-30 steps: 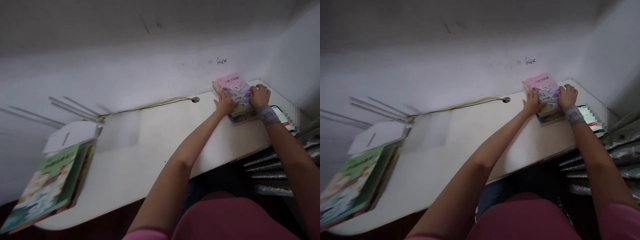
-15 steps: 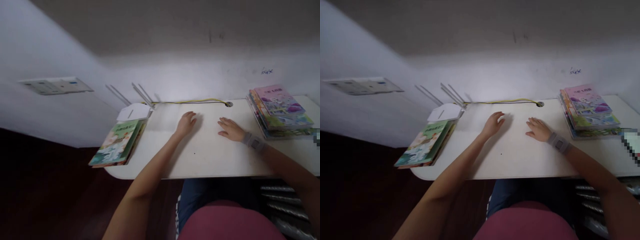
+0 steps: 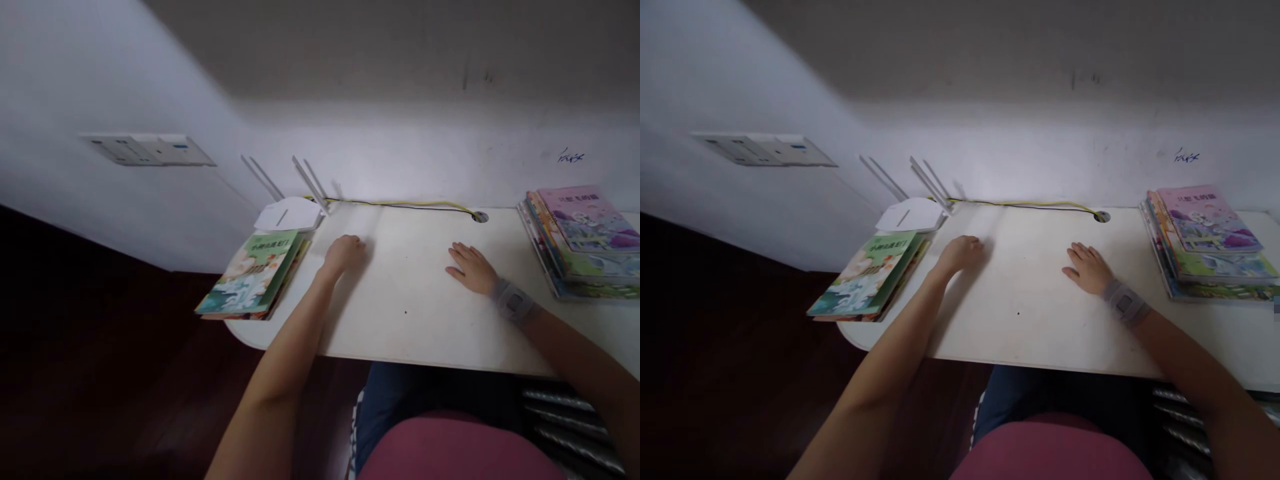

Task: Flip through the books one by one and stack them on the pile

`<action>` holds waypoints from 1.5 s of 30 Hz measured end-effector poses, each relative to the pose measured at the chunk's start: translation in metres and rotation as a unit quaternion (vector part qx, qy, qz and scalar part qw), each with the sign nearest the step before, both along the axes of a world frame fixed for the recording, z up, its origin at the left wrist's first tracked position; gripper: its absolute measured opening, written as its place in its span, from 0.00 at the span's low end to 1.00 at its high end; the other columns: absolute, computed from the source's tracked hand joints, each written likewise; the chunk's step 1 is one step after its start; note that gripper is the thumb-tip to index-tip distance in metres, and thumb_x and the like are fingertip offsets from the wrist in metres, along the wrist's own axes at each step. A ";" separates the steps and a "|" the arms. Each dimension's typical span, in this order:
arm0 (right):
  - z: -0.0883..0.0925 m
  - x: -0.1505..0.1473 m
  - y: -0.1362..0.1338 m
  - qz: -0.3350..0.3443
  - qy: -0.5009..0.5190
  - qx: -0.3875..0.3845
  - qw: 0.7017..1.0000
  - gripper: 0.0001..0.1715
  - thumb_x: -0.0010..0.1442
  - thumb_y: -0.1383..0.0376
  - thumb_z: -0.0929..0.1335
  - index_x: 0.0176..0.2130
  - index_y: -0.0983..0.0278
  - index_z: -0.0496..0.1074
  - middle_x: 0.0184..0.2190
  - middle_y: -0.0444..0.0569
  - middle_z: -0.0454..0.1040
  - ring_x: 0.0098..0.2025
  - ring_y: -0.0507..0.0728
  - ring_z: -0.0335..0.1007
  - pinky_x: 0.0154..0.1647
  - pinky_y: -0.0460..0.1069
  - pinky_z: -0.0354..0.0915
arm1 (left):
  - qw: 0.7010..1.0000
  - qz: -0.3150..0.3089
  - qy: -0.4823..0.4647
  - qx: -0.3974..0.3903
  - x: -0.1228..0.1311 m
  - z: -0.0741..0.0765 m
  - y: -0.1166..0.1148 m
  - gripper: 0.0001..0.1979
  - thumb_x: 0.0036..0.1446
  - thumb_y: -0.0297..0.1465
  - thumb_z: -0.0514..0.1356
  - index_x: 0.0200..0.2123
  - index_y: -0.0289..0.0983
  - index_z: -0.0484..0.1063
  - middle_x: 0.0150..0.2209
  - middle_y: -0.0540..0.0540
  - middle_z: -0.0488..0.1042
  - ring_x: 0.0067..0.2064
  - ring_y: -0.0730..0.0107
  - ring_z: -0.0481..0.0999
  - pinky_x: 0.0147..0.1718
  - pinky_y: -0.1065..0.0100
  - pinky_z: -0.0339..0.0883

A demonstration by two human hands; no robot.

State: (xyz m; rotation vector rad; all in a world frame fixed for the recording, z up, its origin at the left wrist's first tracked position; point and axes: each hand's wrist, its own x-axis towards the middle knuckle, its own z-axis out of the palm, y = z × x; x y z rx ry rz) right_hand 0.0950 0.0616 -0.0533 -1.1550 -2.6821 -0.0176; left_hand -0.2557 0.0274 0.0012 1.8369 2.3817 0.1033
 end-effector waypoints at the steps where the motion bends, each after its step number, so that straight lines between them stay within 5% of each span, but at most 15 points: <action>1: 0.000 0.000 0.000 0.000 -0.001 -0.001 1.000 0.31 0.66 0.54 0.57 0.60 0.70 0.62 0.64 0.63 0.60 0.66 0.65 0.53 0.64 0.61 0.52 | 1.000 0.009 0.002 0.004 0.000 0.003 -0.001 0.15 0.60 0.31 0.50 0.42 0.35 0.75 0.42 0.35 0.78 0.47 0.52 0.76 0.43 0.60 0.68; 6: 0.005 0.001 -0.001 -0.004 0.017 -0.004 1.000 0.30 0.66 0.55 0.58 0.60 0.69 0.63 0.63 0.63 0.61 0.65 0.66 0.54 0.63 0.63 0.53 | 0.996 0.045 0.009 0.072 0.012 0.025 -0.010 0.25 0.58 0.22 0.46 0.58 0.31 0.64 0.44 0.30 0.76 0.46 0.49 0.77 0.41 0.55 0.69; 10: 0.017 -0.018 -0.023 -0.006 0.094 -0.019 0.995 0.36 0.64 0.54 0.61 0.65 0.69 0.54 0.63 0.64 0.59 0.66 0.67 0.52 0.64 0.65 0.50 | 0.988 -0.021 -0.077 0.133 0.052 0.051 -0.019 0.19 0.59 0.24 0.48 0.50 0.36 0.71 0.47 0.37 0.74 0.42 0.62 0.79 0.40 0.64 0.72; 13: 0.027 -0.048 -0.048 0.009 0.226 -0.031 0.973 0.52 0.60 0.51 0.65 0.69 0.67 0.36 0.67 0.63 0.51 0.69 0.64 0.46 0.65 0.63 0.51 | 0.897 -0.121 -0.373 0.205 0.100 0.071 -0.029 0.13 0.57 0.29 0.53 0.43 0.35 0.73 0.42 0.42 0.74 0.37 0.67 0.79 0.32 0.68 0.75; 16: 0.037 -0.067 -0.059 -0.030 0.356 -0.015 0.934 0.56 0.60 0.53 0.66 0.69 0.64 0.28 0.69 0.61 0.45 0.70 0.62 0.41 0.65 0.61 0.54 | 0.807 -0.150 -0.517 0.244 0.141 0.087 -0.043 0.11 0.54 0.34 0.59 0.41 0.36 0.73 0.36 0.46 0.75 0.33 0.70 0.78 0.30 0.69 0.74; 18: 0.045 -0.061 -0.059 -0.050 0.393 0.013 0.918 0.48 0.63 0.59 0.64 0.69 0.62 0.31 0.68 0.58 0.48 0.69 0.61 0.45 0.65 0.61 0.55 | 0.774 -0.146 -0.550 0.279 0.152 0.094 -0.053 0.11 0.53 0.34 0.61 0.40 0.37 0.73 0.32 0.49 0.74 0.29 0.73 0.76 0.27 0.71 0.72; 21: 0.062 -0.024 -0.059 -0.031 0.346 0.083 0.934 0.34 0.65 0.67 0.58 0.68 0.59 0.46 0.65 0.54 0.57 0.67 0.58 0.50 0.66 0.61 0.52 | 0.750 -0.118 -0.564 0.326 0.141 0.094 -0.066 0.12 0.53 0.33 0.60 0.42 0.39 0.73 0.27 0.52 0.72 0.24 0.76 0.72 0.24 0.72 0.69; 23: 0.072 0.010 -0.068 -0.017 0.273 0.124 0.954 0.30 0.66 0.71 0.55 0.65 0.55 0.55 0.62 0.49 0.64 0.66 0.57 0.54 0.67 0.62 0.49 | 0.769 -0.089 -0.546 0.321 0.125 0.083 -0.074 0.12 0.54 0.33 0.59 0.43 0.39 0.73 0.26 0.52 0.72 0.24 0.74 0.71 0.23 0.71 0.68; 26: 0.075 0.052 -0.092 -0.007 0.123 0.105 0.987 0.30 0.66 0.71 0.56 0.63 0.54 0.60 0.63 0.47 0.63 0.67 0.59 0.52 0.67 0.63 0.48 | 0.852 -0.052 -0.459 0.246 0.107 0.053 -0.087 0.13 0.56 0.32 0.57 0.45 0.39 0.72 0.26 0.51 0.72 0.25 0.71 0.73 0.28 0.67 0.71; 29: 0.059 0.073 -0.113 -0.010 0.010 0.062 0.998 0.29 0.65 0.72 0.57 0.62 0.55 0.62 0.65 0.49 0.59 0.68 0.62 0.50 0.67 0.66 0.48 | 0.926 -0.078 -0.322 0.181 0.108 0.014 -0.100 0.13 0.57 0.29 0.55 0.44 0.40 0.73 0.36 0.46 0.74 0.33 0.67 0.75 0.37 0.63 0.72; 33: 0.032 0.082 -0.116 0.012 -0.054 0.016 0.998 0.24 0.67 0.67 0.58 0.60 0.60 0.65 0.65 0.55 0.59 0.67 0.65 0.51 0.65 0.66 0.50 | 0.965 -0.125 -0.183 0.140 0.119 -0.024 -0.111 0.15 0.59 0.25 0.51 0.45 0.37 0.74 0.45 0.39 0.72 0.41 0.63 0.76 0.44 0.61 0.71; 38: 0.017 0.092 -0.108 0.055 -0.072 -0.043 0.995 0.35 0.65 0.49 0.61 0.64 0.63 0.59 0.66 0.60 0.55 0.68 0.68 0.48 0.63 0.66 0.52 | 0.981 -0.131 -0.079 0.116 0.122 -0.033 -0.115 0.16 0.62 0.27 0.50 0.47 0.38 0.74 0.47 0.38 0.71 0.41 0.62 0.75 0.45 0.60 0.71; 45: 0.022 0.097 -0.103 0.057 -0.041 -0.050 0.996 0.33 0.66 0.50 0.59 0.64 0.61 0.58 0.66 0.59 0.55 0.68 0.65 0.48 0.63 0.64 0.53 | 0.976 -0.153 -0.077 0.136 0.098 -0.017 -0.110 0.16 0.62 0.30 0.53 0.51 0.36 0.72 0.55 0.35 0.67 0.46 0.59 0.74 0.49 0.57 0.68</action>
